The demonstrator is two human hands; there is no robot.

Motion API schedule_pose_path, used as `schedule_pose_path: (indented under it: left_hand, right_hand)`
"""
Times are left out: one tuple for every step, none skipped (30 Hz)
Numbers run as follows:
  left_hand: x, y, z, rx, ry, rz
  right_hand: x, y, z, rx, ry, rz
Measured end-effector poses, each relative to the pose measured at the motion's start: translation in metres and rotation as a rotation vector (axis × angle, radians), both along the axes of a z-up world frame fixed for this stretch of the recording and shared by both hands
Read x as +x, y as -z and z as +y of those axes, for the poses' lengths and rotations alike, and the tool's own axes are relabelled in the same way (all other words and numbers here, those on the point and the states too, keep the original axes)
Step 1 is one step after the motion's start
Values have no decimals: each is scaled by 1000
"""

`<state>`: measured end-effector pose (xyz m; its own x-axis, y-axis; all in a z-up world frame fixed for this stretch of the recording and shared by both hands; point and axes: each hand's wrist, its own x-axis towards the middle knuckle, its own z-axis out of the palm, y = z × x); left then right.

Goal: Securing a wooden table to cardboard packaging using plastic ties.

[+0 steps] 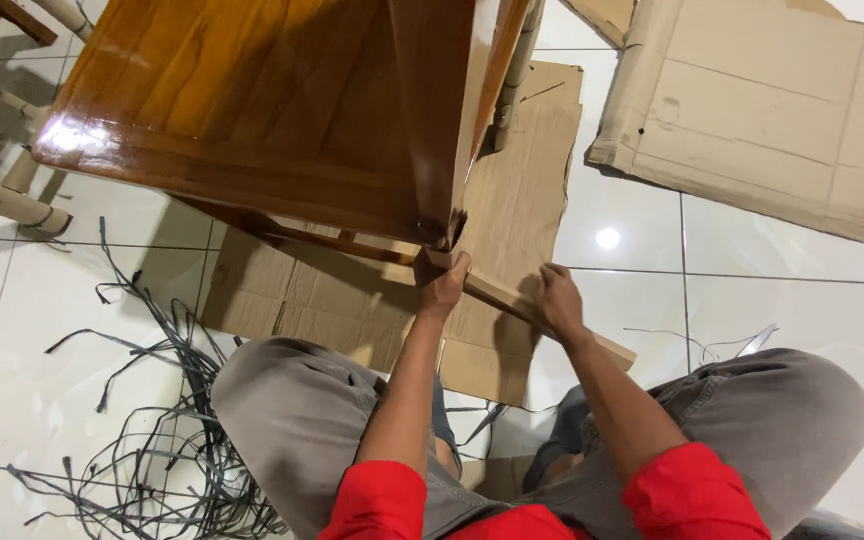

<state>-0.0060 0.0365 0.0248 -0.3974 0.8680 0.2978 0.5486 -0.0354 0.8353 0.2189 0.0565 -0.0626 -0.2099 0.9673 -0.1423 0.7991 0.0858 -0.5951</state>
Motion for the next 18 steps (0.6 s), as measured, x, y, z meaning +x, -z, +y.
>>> schedule_pose_path:
  left_hand:
    - [-1,-1,2,1,1,-3]
    - [-1,-2,2,-11,-18,-72]
    - [-1,-3,3,-22,-37,-142]
    - [-1,-2,3,-25,-37,-145]
    - [-1,0,2,-19,-34,-137]
    - [-1,2,2,-13,-32,-128]
    - [-3,17,6,-15,-33,-130]
    - [-4,33,10,-21,-4,-20]
    - [-6,49,14,-27,26,91]
    - [-3,28,7,-33,27,89]
    - [1,7,0,-8,-5,-36]
    - [4,-14,-5,22,-37,-161]
    - [2,-8,-5,20,-37,-162]
    - [0,-3,-5,-15,-24,-176]
    - [-1,3,-6,-50,-10,-191]
    - [0,2,-6,-50,-11,-193]
    - [1,2,-6,-54,-20,-191]
    - [-1,0,-7,-58,-32,-186]
  right_hand:
    - [-6,3,0,1,1,-3]
    - [-12,7,0,-46,13,14]
    - [-18,10,0,-92,24,30]
    - [-23,4,-9,-95,25,26]
    - [-27,-2,-19,-222,-67,7]
    - [-31,-7,-28,-348,-161,-11]
    - [-31,-2,-34,-351,-161,-13]
    - [-30,4,-41,-517,-302,-82]
    - [-30,10,-47,-682,-444,-151]
    - [-25,26,-51,-688,-444,-151]
    - [-18,43,-55,-668,-475,-293]
    - [-12,59,-56,-641,-504,-436]
    - [-20,32,-58,-643,-504,-436]
    - [-28,4,-59,-546,-468,-468]
    - [-35,-24,-61,-449,-432,-499]
    - [-35,-9,-61,-449,-432,-501]
    - [-34,6,-60,-344,-443,-349]
    - [-36,21,-60,-237,-456,-193]
